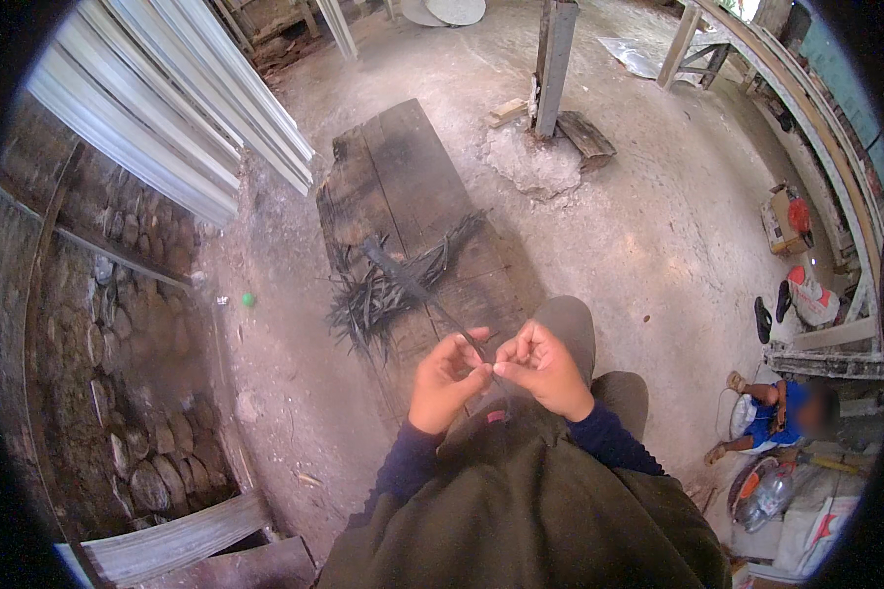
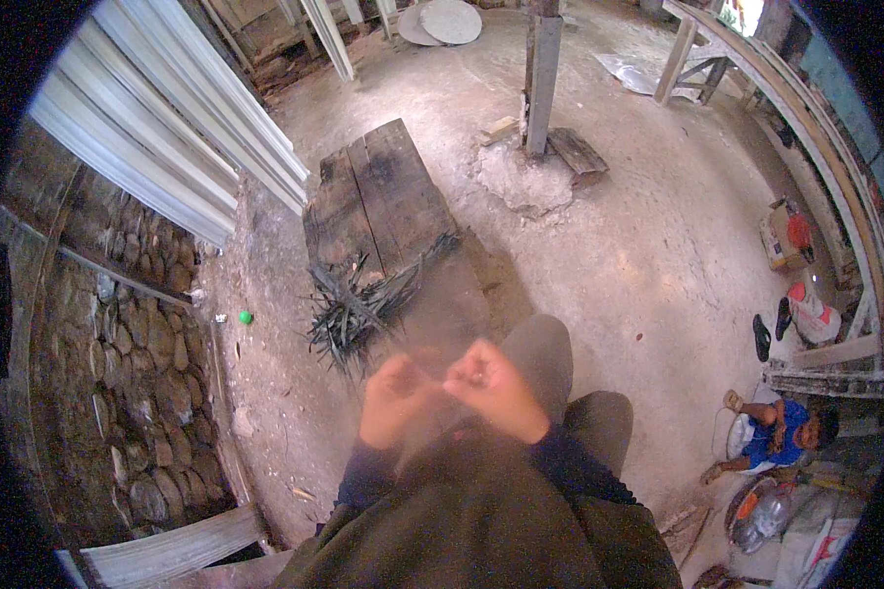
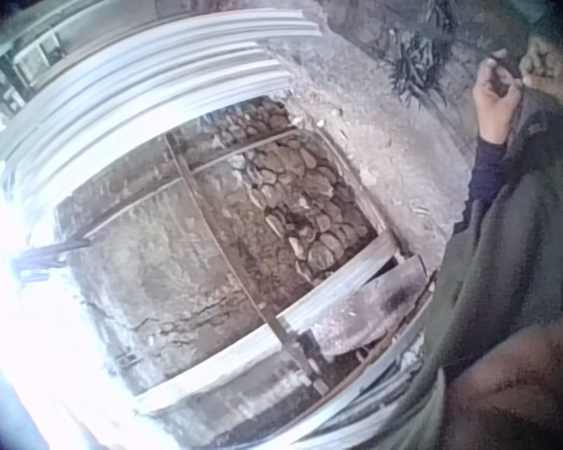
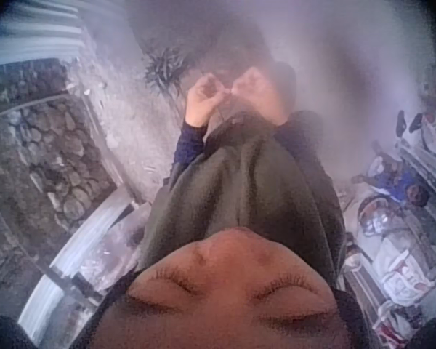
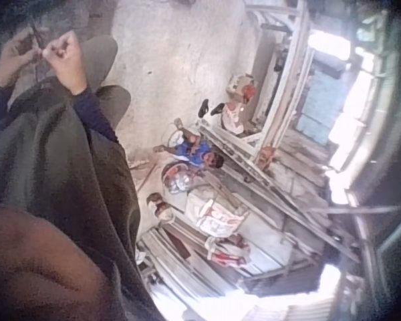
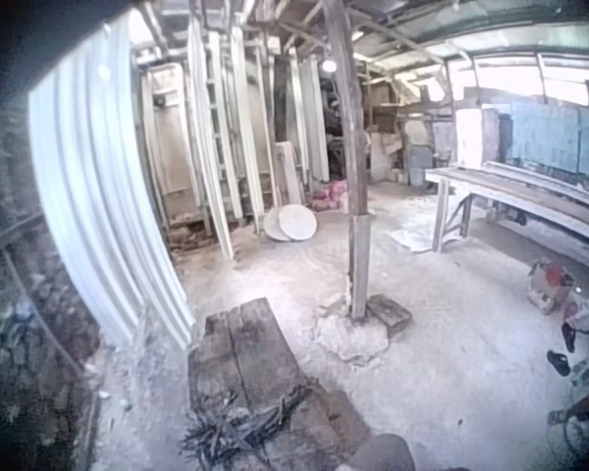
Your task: The person uses a scraper to clean a long white mold on a workbench, then picks up a bundle of thin metal strips and sits on the floor to separate and straighten them by hand.
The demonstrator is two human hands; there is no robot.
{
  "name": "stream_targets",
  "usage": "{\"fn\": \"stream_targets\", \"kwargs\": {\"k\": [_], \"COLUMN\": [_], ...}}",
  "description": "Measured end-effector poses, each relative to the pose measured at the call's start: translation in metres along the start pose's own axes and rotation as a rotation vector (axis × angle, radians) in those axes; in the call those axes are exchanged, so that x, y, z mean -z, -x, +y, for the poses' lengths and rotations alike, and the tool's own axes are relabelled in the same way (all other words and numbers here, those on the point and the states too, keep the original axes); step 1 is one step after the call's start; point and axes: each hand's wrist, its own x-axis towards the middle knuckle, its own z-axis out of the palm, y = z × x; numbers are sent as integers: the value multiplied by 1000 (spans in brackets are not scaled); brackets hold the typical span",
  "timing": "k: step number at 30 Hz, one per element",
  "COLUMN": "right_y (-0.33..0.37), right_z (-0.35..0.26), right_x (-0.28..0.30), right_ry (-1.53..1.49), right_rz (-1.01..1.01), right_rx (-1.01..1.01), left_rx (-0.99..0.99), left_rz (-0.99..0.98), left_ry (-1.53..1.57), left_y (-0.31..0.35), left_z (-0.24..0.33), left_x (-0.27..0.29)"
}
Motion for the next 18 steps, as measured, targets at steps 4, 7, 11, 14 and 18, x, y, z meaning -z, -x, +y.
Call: {"fn": "stream_targets", "kwargs": {"k": [4,7,11,14,18], "right_y": [2,0,-3,-2,-2], "right_z": [-8,-10,-2,3,-2], "right_x": [-6,-6,-9,-13,-18], "right_ry": [107,207,292,312,539], "right_rz": [-23,-1,77,127,196], "right_rx": [-2,19,113,162,221], "left_rx": [-72,-56,35,43,-4], "left_rz": [26,51,122,138,180], "left_ry": [85,17,118,133,-29], "left_y": [-1,2,-2,-3,-4], "left_z": [-12,-2,-24,-29,-31], "left_x": [4,-1,-3,-2,-2]}}
